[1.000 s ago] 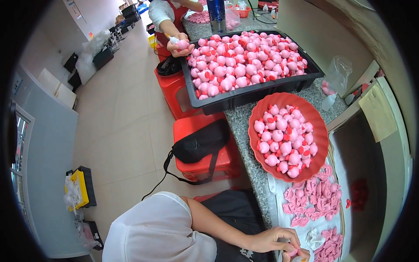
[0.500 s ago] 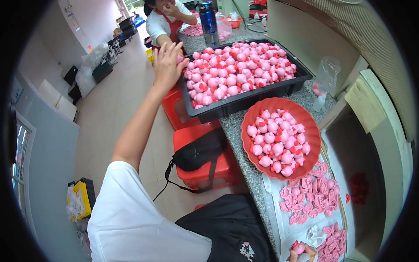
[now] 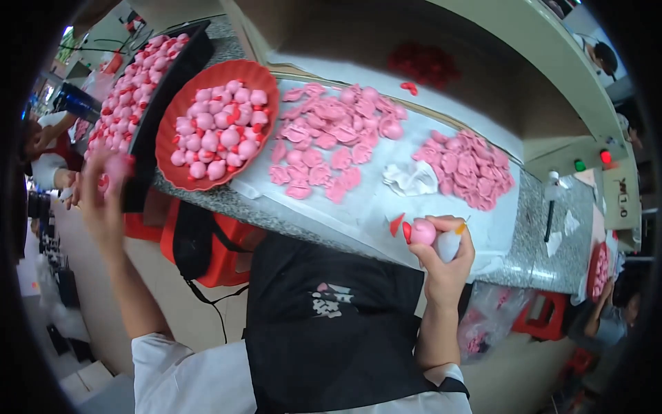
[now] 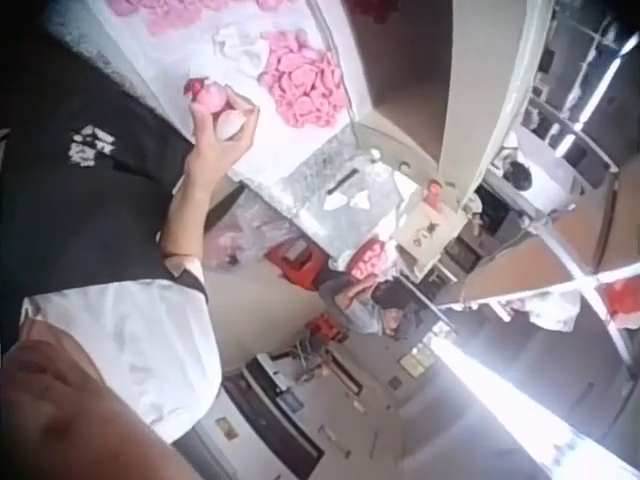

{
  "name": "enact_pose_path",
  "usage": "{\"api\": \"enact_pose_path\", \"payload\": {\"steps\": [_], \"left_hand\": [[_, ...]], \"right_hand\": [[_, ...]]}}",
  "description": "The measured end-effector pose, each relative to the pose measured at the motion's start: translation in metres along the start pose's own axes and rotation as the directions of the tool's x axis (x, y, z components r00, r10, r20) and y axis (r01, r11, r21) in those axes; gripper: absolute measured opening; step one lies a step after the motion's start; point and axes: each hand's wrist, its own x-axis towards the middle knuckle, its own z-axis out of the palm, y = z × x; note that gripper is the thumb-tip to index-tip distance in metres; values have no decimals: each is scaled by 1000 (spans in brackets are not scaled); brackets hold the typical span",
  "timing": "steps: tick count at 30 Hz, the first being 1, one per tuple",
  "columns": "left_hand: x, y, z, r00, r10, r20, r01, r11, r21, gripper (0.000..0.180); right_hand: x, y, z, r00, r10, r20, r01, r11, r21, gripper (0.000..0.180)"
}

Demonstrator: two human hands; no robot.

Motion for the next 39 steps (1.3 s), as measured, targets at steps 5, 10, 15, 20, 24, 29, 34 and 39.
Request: {"api": "enact_pose_path", "payload": {"steps": [5, 10, 15, 20, 24, 29, 34, 39], "left_hand": [[-38, 129, 142, 855, 427, 293, -212, 805, -554, 44], [-62, 141, 211, 836, 385, 391, -96, 804, -587, 50], [-56, 148, 206, 859, 300, 414, 7, 803, -596, 52], [-64, 165, 168, 870, 230, 436, 202, 641, -740, 56], [-79, 179, 167, 870, 161, 465, 339, 490, -803, 51], [-86, 178, 166, 922, 116, 368, 253, 538, -804, 38], [-95, 175, 167, 927, 90, 363, 258, 550, -795, 36], [-94, 175, 166, 921, 54, 387, 313, 490, -814, 34]], "right_hand": [[-3, -4, -16, 1000, -23, -15, 25, 995, 93, 33], [-8, -4, -31, 998, -47, -42, 50, 997, 64, 33], [-3, 4, -33, 999, -33, -33, 35, 999, 38, 30], [-7, 6, -20, 990, 110, 87, -132, 942, 308, 32], [-14, 11, -4, 980, 110, 163, -174, 873, 455, 32], [-22, 18, 8, 938, 219, 270, -344, 702, 624, 29], [-27, 21, 12, 930, 251, 267, -364, 713, 599, 28], [-29, 21, 17, 938, 281, 205, -347, 723, 597, 26]]}}
